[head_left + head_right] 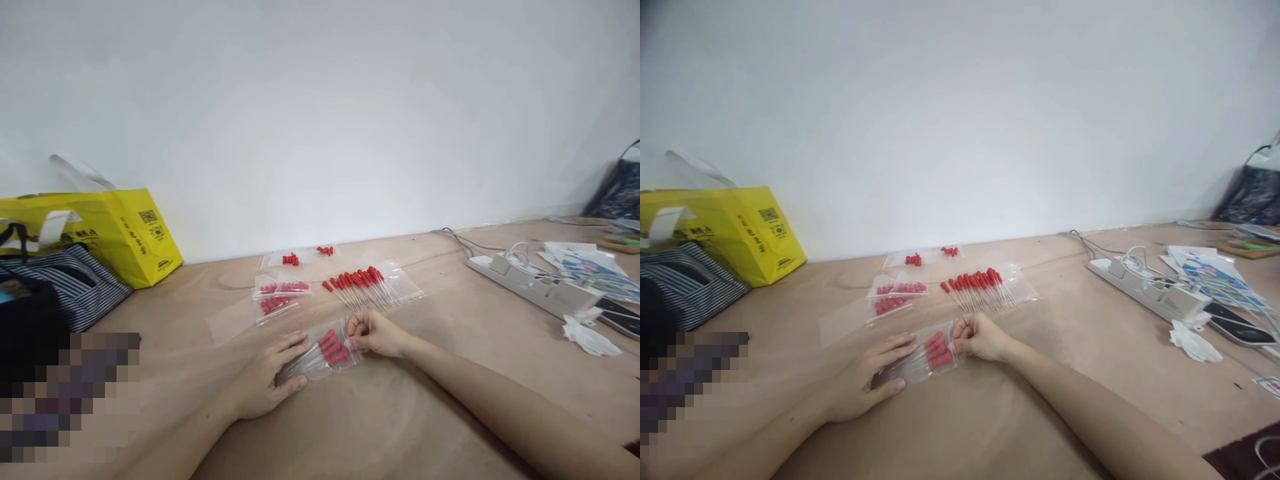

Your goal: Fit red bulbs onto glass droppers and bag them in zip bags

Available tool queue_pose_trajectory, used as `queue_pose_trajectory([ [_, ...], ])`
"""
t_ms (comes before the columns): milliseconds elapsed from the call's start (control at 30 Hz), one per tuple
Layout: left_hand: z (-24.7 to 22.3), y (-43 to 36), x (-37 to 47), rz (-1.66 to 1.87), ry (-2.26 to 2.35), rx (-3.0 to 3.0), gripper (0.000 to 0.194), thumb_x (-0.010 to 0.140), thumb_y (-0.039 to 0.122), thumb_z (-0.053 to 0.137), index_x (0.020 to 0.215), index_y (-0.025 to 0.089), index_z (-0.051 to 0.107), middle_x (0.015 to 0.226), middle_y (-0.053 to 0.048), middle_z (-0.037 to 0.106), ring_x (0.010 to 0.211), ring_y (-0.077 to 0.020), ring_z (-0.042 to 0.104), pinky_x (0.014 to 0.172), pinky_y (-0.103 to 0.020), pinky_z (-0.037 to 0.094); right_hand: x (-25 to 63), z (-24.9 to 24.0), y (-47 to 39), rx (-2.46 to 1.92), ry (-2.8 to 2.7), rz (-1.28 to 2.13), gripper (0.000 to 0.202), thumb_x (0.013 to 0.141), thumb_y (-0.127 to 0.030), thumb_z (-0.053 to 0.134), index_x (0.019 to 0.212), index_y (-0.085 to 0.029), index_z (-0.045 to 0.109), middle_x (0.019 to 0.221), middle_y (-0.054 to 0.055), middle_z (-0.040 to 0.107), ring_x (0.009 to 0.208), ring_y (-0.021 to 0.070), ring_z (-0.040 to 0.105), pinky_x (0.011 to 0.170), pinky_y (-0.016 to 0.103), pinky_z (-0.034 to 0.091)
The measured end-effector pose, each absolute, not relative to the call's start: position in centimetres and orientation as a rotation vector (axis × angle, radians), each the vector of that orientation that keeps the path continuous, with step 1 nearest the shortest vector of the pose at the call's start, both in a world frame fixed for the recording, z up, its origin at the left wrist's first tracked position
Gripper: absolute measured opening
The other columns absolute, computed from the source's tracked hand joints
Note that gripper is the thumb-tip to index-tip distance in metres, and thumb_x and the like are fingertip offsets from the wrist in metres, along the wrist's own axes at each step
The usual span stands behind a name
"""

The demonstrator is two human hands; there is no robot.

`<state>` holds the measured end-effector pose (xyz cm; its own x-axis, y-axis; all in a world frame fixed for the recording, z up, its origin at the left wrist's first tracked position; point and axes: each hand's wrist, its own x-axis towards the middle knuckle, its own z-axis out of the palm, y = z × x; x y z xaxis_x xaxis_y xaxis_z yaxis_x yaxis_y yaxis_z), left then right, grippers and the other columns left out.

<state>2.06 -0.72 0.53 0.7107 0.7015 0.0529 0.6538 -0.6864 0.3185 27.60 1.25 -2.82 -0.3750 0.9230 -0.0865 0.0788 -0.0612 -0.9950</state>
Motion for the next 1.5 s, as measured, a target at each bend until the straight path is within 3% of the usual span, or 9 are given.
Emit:
queue_pose_trajectory([
  [233,0.5,-0.9,2.0,0.223,1.086,2.650,0.048,0.082,0.040,0.045,0.127,0.025,0.038,0.136,-0.004,0.034,0.124,-0.0237,0.032,0.100,-0.043,0.031,27.4,-2.1,0.4,-0.942,-1.597,1.597,0.040,0.042,-0.032,0.079,0.067,-0.013,0.054,0.061,-0.002,0.060,0.051,0.0067,0.053,0.052,0.020,0.041],
  [433,0.6,-0.9,2.0,0.212,1.104,2.645,0.051,0.081,0.040,0.045,0.129,0.025,0.035,0.137,-0.004,0.033,0.124,-0.0237,0.031,0.100,-0.043,0.030,26.4,-3.0,0.6,-1.111,-1.528,1.389,0.040,0.041,-0.032,0.079,0.060,-0.014,0.050,0.048,-0.007,0.051,0.042,0.0039,0.043,0.043,0.016,0.033],
  [700,0.3,-0.8,2.0,0.242,1.126,2.619,0.054,0.080,0.042,0.045,0.130,0.025,0.033,0.138,-0.004,0.032,0.125,-0.0255,0.028,0.100,-0.045,0.028,28.1,-1.5,2.8,-1.223,-1.837,1.380,0.024,0.060,-0.031,0.068,0.074,-0.016,0.055,0.057,-0.004,0.057,0.046,0.0071,0.050,0.045,0.019,0.038],
  [767,0.0,-0.7,1.8,0.280,1.132,2.615,0.055,0.080,0.044,0.046,0.130,0.026,0.033,0.138,-0.004,0.031,0.125,-0.0266,0.028,0.100,-0.046,0.029,28.1,-0.3,4.6,-1.393,-1.966,1.005,0.014,0.068,-0.028,0.061,0.074,-0.015,0.058,0.067,-0.001,0.061,0.056,0.0081,0.055,0.052,0.018,0.041],
  [867,-0.5,-0.4,1.5,0.325,1.100,2.649,0.055,0.079,0.046,0.046,0.130,0.029,0.032,0.137,-0.003,0.032,0.126,-0.0267,0.027,0.102,-0.049,0.024,26.6,1.0,7.3,-1.679,-2.015,0.368,0.018,0.076,-0.031,0.051,0.081,-0.018,0.062,0.082,0.002,0.063,0.075,0.0128,0.059,0.063,0.021,0.043],
  [967,-0.7,-0.3,1.2,0.339,1.062,2.678,0.049,0.083,0.043,0.042,0.129,0.030,0.033,0.136,-0.002,0.034,0.126,-0.0241,0.026,0.104,-0.049,0.018,24.1,1.2,9.5,-1.794,-1.990,0.196,0.024,0.076,-0.033,0.049,0.089,-0.019,0.063,0.100,0.008,0.058,0.090,0.0211,0.057,0.071,0.030,0.043],
  [1067,-0.8,-0.3,1.0,0.358,1.063,2.661,0.046,0.085,0.041,0.040,0.128,0.029,0.035,0.136,-0.002,0.035,0.126,-0.0226,0.026,0.104,-0.046,0.020,22.0,0.7,10.8,-1.896,-1.974,0.111,0.024,0.076,-0.029,0.050,0.089,-0.014,0.062,0.104,0.014,0.055,0.090,0.0245,0.057,0.071,0.033,0.043],
  [1267,-0.6,-0.5,1.1,0.329,1.056,2.633,0.048,0.083,0.042,0.043,0.129,0.028,0.034,0.134,-0.003,0.037,0.123,-0.0229,0.032,0.104,-0.047,0.021,20.5,-0.1,11.1,-1.940,-1.940,0.065,0.021,0.079,-0.016,0.044,0.094,-0.008,0.057,0.100,0.019,0.057,0.088,0.0233,0.058,0.070,0.030,0.042],
  [1500,-0.2,-0.6,1.5,0.364,1.062,2.642,0.048,0.082,0.041,0.044,0.128,0.028,0.037,0.133,-0.004,0.039,0.122,-0.0242,0.035,0.102,-0.046,0.025,24.6,1.8,8.7,-1.528,-1.817,0.171,0.029,0.086,-0.027,0.035,0.112,-0.015,0.042,0.095,0.008,0.060,0.083,0.0138,0.056,0.071,0.025,0.042],
])
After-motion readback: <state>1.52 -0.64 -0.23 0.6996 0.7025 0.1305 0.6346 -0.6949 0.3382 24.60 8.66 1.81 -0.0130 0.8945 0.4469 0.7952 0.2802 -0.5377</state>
